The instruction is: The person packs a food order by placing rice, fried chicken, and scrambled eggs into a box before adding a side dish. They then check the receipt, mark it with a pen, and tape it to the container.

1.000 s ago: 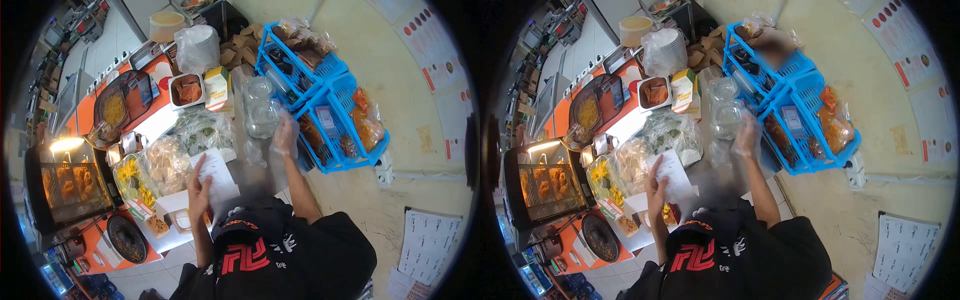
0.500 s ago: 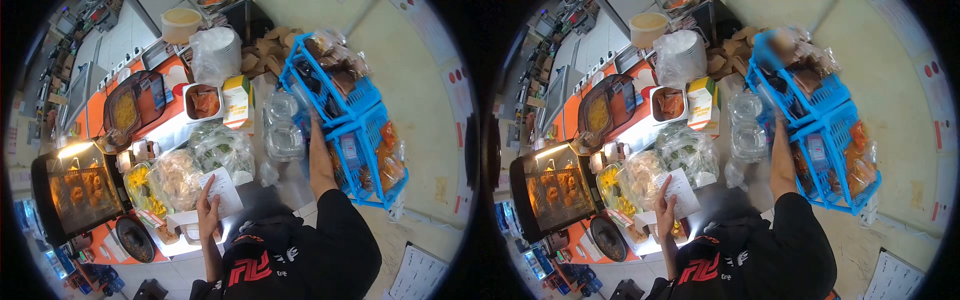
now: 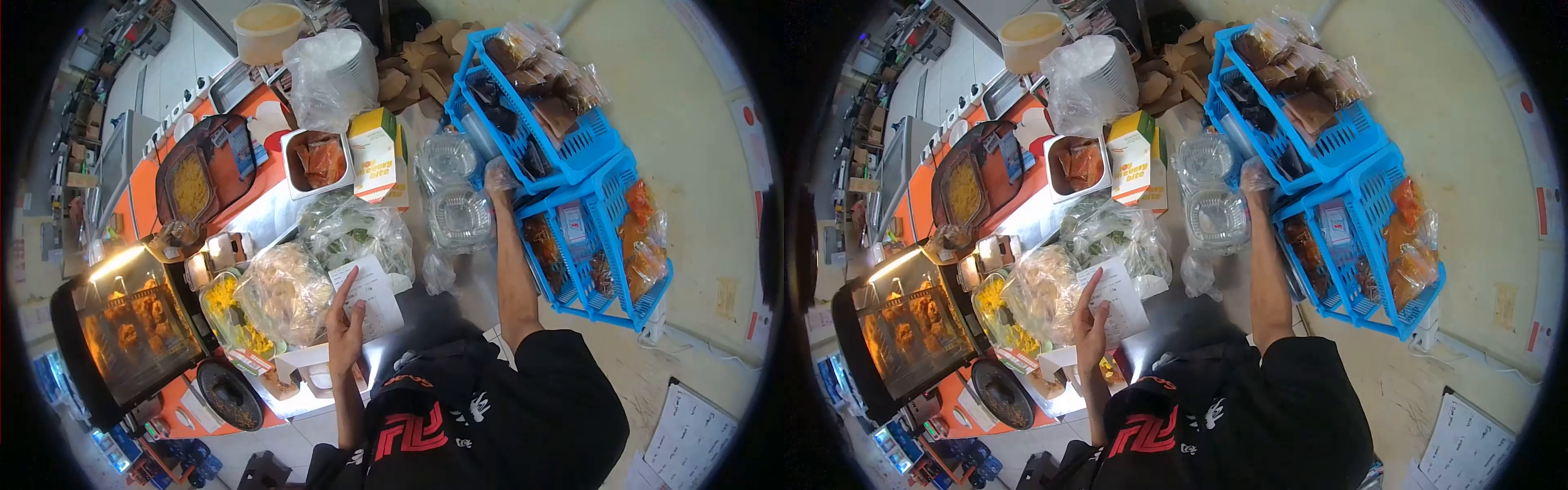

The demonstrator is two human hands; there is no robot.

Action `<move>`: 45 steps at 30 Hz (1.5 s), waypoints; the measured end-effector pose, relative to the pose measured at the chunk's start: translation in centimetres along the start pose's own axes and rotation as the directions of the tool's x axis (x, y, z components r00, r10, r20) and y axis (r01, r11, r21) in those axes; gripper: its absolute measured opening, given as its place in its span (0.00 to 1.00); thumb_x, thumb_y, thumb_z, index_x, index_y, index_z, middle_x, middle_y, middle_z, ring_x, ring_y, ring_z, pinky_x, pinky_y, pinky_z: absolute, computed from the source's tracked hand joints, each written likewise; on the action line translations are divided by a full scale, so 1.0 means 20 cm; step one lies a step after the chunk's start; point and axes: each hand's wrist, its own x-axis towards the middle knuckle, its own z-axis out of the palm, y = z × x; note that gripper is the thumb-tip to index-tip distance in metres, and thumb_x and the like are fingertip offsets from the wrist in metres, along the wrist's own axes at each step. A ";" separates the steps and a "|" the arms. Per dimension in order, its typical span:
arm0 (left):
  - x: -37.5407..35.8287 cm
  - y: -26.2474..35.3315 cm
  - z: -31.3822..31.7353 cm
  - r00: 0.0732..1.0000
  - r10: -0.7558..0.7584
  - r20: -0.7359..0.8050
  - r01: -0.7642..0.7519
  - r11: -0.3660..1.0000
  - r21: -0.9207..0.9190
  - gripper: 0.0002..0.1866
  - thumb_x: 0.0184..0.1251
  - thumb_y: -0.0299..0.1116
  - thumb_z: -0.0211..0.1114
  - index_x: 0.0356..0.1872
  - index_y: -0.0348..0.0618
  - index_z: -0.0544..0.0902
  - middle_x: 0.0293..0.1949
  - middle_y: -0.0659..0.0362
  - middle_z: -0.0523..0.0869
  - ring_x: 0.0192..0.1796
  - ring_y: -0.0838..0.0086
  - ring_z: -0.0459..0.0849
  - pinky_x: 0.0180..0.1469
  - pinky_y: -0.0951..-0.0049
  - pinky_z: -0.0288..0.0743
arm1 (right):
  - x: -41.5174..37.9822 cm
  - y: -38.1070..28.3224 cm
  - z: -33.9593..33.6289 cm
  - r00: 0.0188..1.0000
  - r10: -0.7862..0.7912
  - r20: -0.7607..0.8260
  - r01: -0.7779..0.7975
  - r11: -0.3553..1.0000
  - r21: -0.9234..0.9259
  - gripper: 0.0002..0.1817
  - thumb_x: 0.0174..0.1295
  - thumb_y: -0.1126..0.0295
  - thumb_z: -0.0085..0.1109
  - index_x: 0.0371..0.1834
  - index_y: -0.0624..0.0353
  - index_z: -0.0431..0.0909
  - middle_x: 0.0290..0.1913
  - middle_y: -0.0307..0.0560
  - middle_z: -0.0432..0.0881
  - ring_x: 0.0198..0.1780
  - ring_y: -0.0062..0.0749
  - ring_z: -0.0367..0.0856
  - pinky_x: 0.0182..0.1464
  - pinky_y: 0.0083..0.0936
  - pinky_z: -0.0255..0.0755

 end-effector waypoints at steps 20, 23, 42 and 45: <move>-0.12 -0.10 -0.10 0.998 0.013 -0.066 -0.014 1.000 -0.017 0.25 0.68 0.20 0.54 0.67 0.39 0.69 0.62 0.52 0.75 0.60 0.73 0.74 0.62 0.75 0.64 | 0.14 0.05 0.09 0.992 0.088 0.094 -0.067 0.977 -0.203 0.07 0.58 0.70 0.54 0.33 0.56 0.83 0.31 0.51 0.85 0.33 0.40 0.85 0.32 0.37 0.77; -0.12 -0.04 -0.04 1.000 0.018 -0.014 -0.018 1.000 -0.002 0.25 0.68 0.21 0.54 0.67 0.40 0.69 0.61 0.51 0.76 0.60 0.72 0.74 0.63 0.75 0.63 | 0.16 0.08 0.07 0.974 -0.028 0.225 0.077 0.974 -0.211 0.07 0.58 0.72 0.54 0.30 0.55 0.84 0.31 0.53 0.85 0.33 0.41 0.86 0.31 0.36 0.79; -0.43 -0.15 -0.15 0.978 0.154 -0.142 -0.146 0.987 0.064 0.23 0.69 0.21 0.53 0.66 0.42 0.71 0.63 0.51 0.75 0.64 0.69 0.71 0.66 0.72 0.61 | 0.03 -0.13 -1.16 0.987 -0.132 -0.093 0.155 0.933 0.326 0.07 0.60 0.73 0.55 0.38 0.64 0.79 0.35 0.59 0.83 0.37 0.45 0.84 0.36 0.36 0.79; -0.48 -0.23 -0.24 0.941 0.251 -0.227 -0.198 0.952 0.232 0.24 0.65 0.21 0.53 0.63 0.40 0.73 0.62 0.48 0.76 0.66 0.61 0.72 0.68 0.66 0.60 | -0.21 -0.27 -1.39 0.969 -0.083 0.233 -0.185 0.384 0.905 0.15 0.63 0.62 0.60 0.44 0.62 0.78 0.37 0.46 0.82 0.38 0.28 0.81 0.37 0.26 0.77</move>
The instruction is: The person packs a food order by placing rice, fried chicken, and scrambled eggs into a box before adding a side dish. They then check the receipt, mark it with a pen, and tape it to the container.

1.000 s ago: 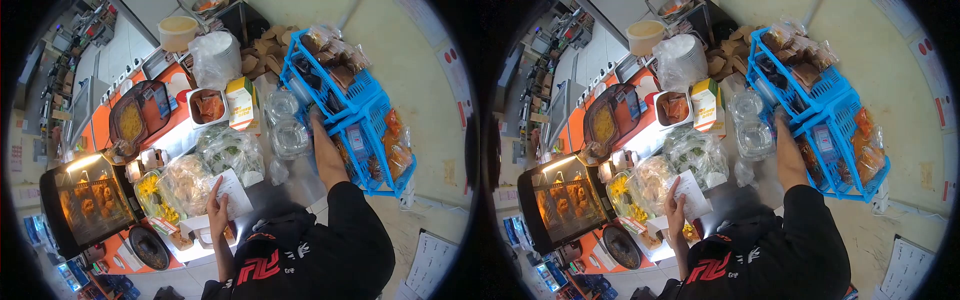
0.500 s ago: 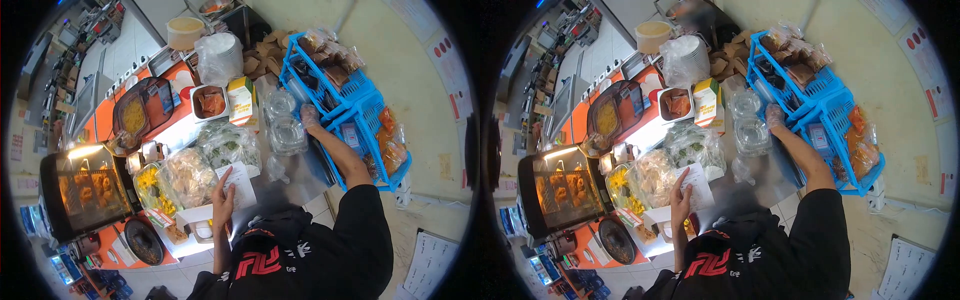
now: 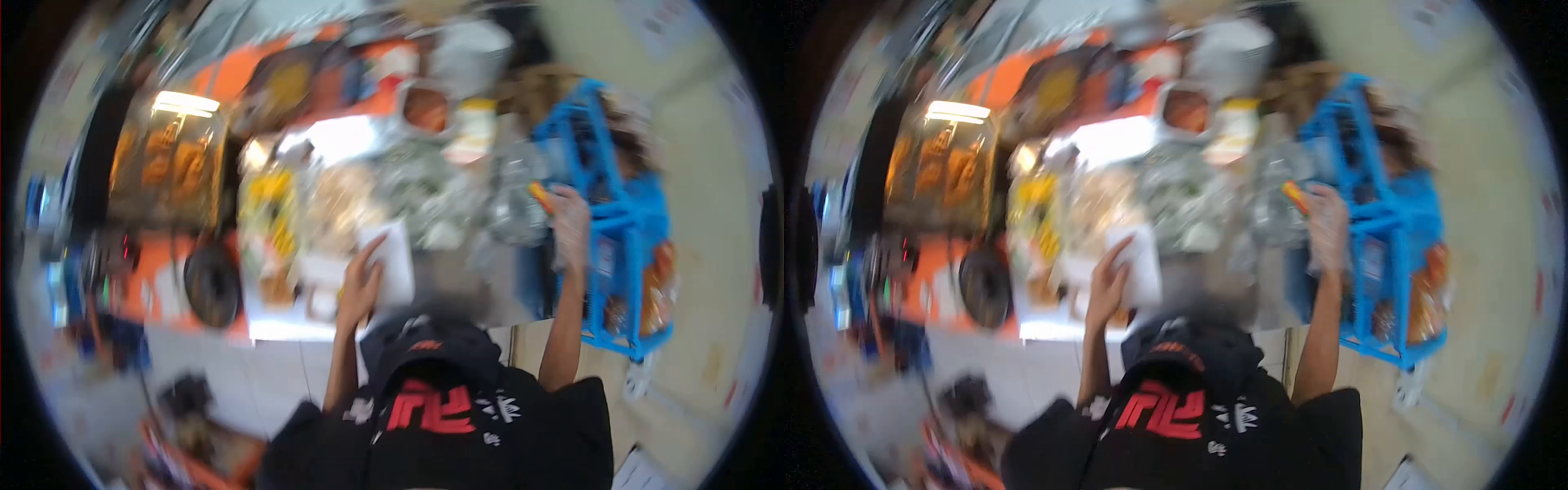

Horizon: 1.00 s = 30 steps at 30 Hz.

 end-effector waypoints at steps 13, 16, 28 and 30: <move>-0.64 -0.08 -0.92 0.714 -0.024 -0.700 0.154 0.980 0.124 0.25 0.66 0.16 0.47 0.64 0.39 0.72 0.60 0.49 0.76 0.62 0.67 0.74 0.64 0.69 0.66 | -1.31 -0.08 1.51 0.322 -0.509 0.798 0.610 0.756 0.237 0.14 0.63 0.66 0.61 0.47 0.62 0.75 0.31 0.41 0.79 0.33 0.22 0.81 0.32 0.23 0.75; -0.74 -0.11 -1.00 0.703 -0.025 -0.711 0.135 0.986 0.099 0.24 0.67 0.17 0.47 0.65 0.40 0.71 0.61 0.49 0.76 0.62 0.66 0.74 0.64 0.68 0.66 | -1.32 -0.14 1.73 0.218 -0.315 0.924 0.755 0.655 0.045 0.14 0.60 0.73 0.54 0.50 0.59 0.73 0.31 0.50 0.79 0.34 0.36 0.82 0.36 0.32 0.76; -0.50 -0.29 -0.88 0.880 0.199 -0.431 -0.037 0.934 0.354 0.63 0.48 0.36 0.77 0.75 0.40 0.34 0.72 0.38 0.52 0.72 0.49 0.57 0.70 0.56 0.56 | -0.94 -0.76 1.94 0.978 -0.183 -0.098 0.204 0.928 0.311 0.29 0.64 0.60 0.58 0.62 0.70 0.64 0.60 0.60 0.70 0.63 0.44 0.67 0.68 0.34 0.58; -0.35 -0.28 -0.76 0.832 0.208 -0.514 -0.073 0.960 0.270 0.64 0.47 0.36 0.77 0.74 0.36 0.34 0.71 0.35 0.52 0.72 0.45 0.54 0.71 0.55 0.52 | -0.91 -0.85 2.02 0.951 -0.273 -0.142 0.281 0.959 0.041 0.37 0.61 0.53 0.61 0.64 0.72 0.61 0.64 0.67 0.67 0.67 0.52 0.66 0.69 0.37 0.58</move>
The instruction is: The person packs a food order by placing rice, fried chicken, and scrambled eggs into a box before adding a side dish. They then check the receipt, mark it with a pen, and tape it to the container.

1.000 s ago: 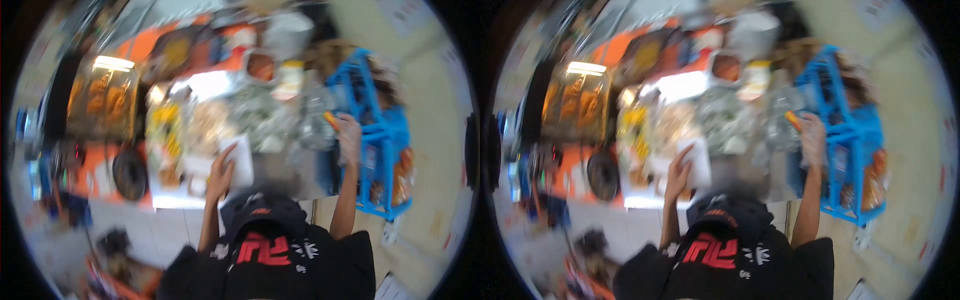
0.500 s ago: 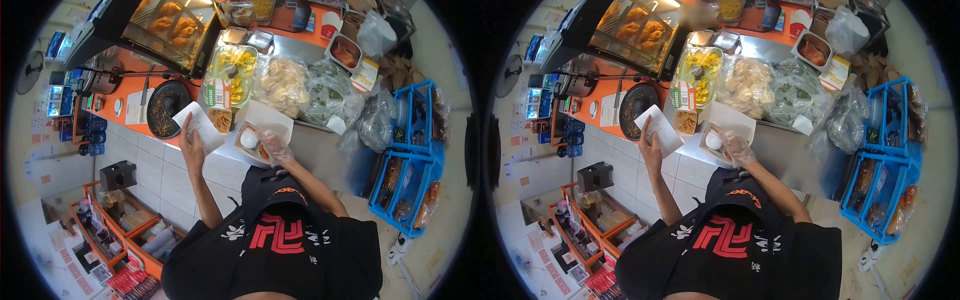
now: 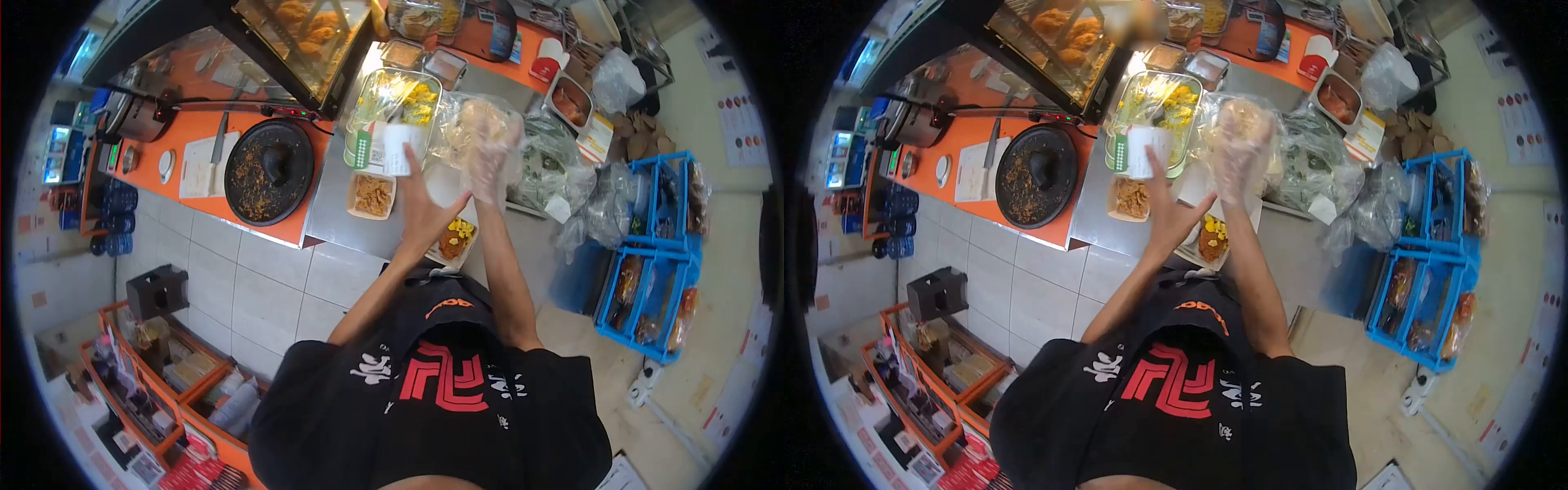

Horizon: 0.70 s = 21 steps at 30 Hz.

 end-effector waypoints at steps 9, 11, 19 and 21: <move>0.35 -0.05 0.25 0.952 0.305 -0.028 -0.304 0.951 0.056 0.59 0.48 0.31 0.74 0.74 0.32 0.39 0.68 0.29 0.55 0.68 0.39 0.56 0.70 0.53 0.49 | 0.19 0.00 -0.03 0.969 0.024 -0.247 -0.052 0.993 -0.110 0.42 0.61 0.54 0.59 0.68 0.75 0.54 0.68 0.72 0.60 0.71 0.60 0.56 0.73 0.43 0.49; 0.45 -0.06 0.28 0.953 0.282 -0.111 -0.282 0.959 0.019 0.59 0.47 0.31 0.74 0.74 0.33 0.40 0.67 0.28 0.56 0.67 0.38 0.57 0.70 0.53 0.49 | 0.18 -0.03 0.01 0.949 -0.123 -0.289 0.097 0.990 -0.102 0.39 0.63 0.56 0.55 0.68 0.75 0.53 0.68 0.71 0.59 0.72 0.59 0.55 0.72 0.42 0.50; 1.14 -0.25 0.26 0.968 0.236 0.089 -0.248 0.823 0.512 0.56 0.49 0.39 0.73 0.73 0.31 0.44 0.61 0.31 0.63 0.60 0.44 0.65 0.58 0.45 0.60 | -0.32 -0.45 -0.33 0.789 -0.328 0.520 0.229 0.942 0.246 0.22 0.70 0.68 0.45 0.66 0.63 0.66 0.66 0.59 0.66 0.68 0.47 0.64 0.68 0.39 0.58; 1.18 -0.33 0.15 0.982 0.136 0.129 -0.188 0.733 0.654 0.58 0.48 0.40 0.74 0.72 0.29 0.43 0.65 0.32 0.59 0.63 0.42 0.63 0.59 0.39 0.58 | -0.41 -0.30 -0.50 0.831 -0.199 0.520 0.084 0.968 0.236 0.19 0.70 0.68 0.47 0.62 0.62 0.71 0.63 0.56 0.72 0.63 0.45 0.71 0.64 0.37 0.64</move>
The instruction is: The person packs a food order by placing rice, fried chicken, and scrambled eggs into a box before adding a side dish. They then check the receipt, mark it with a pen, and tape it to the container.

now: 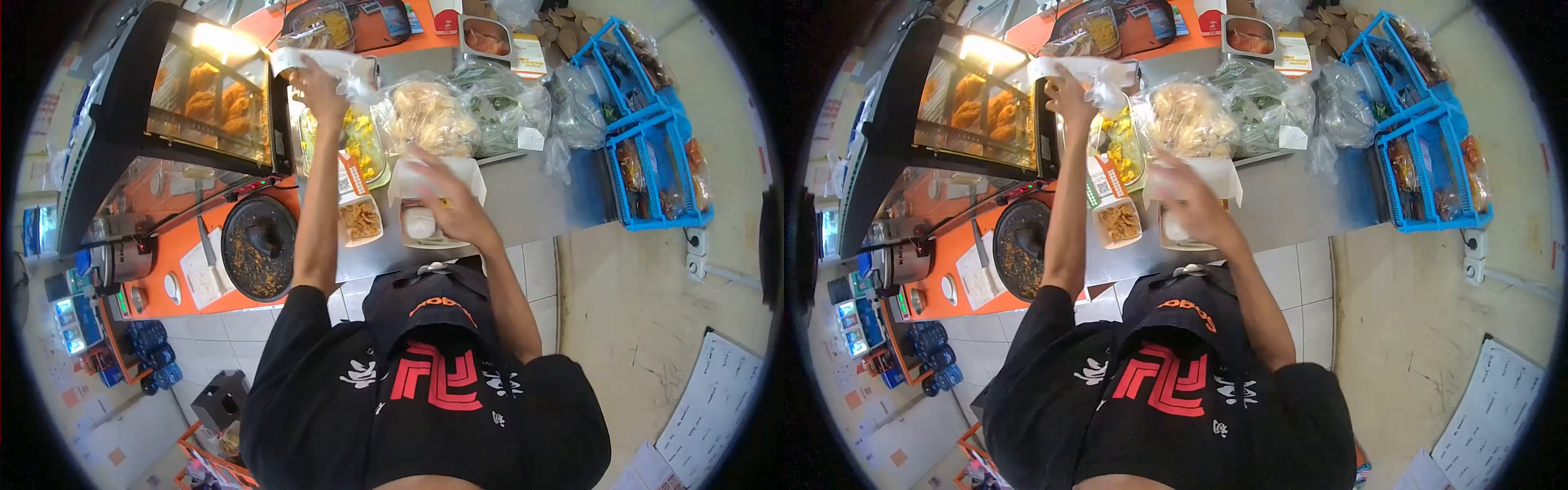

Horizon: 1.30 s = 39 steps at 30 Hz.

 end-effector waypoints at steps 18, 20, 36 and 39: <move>-1.50 -0.94 -0.11 0.979 -0.201 0.021 0.202 0.977 -0.067 0.27 0.62 0.34 0.57 0.62 0.35 0.72 0.57 0.35 0.75 0.62 0.43 0.69 0.66 0.50 0.58 | -0.82 1.03 0.18 0.770 0.503 -0.392 -0.595 0.788 -0.160 0.24 0.74 0.55 0.39 0.50 0.68 0.74 0.46 0.64 0.77 0.49 0.58 0.75 0.52 0.41 0.68; -1.59 -0.91 -0.04 0.959 -0.244 0.144 0.267 0.949 -0.170 0.23 0.64 0.35 0.57 0.58 0.33 0.76 0.54 0.36 0.78 0.58 0.44 0.73 0.64 0.52 0.62 | -0.77 0.96 0.13 0.683 0.583 -0.440 -0.632 0.774 0.043 0.24 0.75 0.55 0.38 0.48 0.69 0.75 0.40 0.62 0.79 0.44 0.55 0.78 0.49 0.39 0.70; -1.75 -0.74 0.50 0.879 -0.442 0.179 0.462 0.882 -0.090 0.22 0.69 0.45 0.53 0.40 0.31 0.82 0.34 0.39 0.84 0.43 0.47 0.84 0.45 0.54 0.75 | -0.69 0.29 -0.71 0.853 0.492 0.173 -0.485 0.629 0.608 0.27 0.77 0.56 0.34 0.67 0.68 0.64 0.64 0.50 0.70 0.66 0.30 0.65 0.69 0.26 0.54; -1.96 -0.64 0.37 0.843 -0.505 0.184 0.530 0.838 -0.128 0.22 0.69 0.45 0.52 0.40 0.31 0.82 0.34 0.39 0.84 0.42 0.47 0.84 0.45 0.55 0.75 | -0.65 0.16 -0.81 0.857 0.457 0.236 -0.509 0.690 0.514 0.27 0.77 0.57 0.34 0.68 0.67 0.63 0.64 0.50 0.70 0.67 0.29 0.64 0.70 0.25 0.54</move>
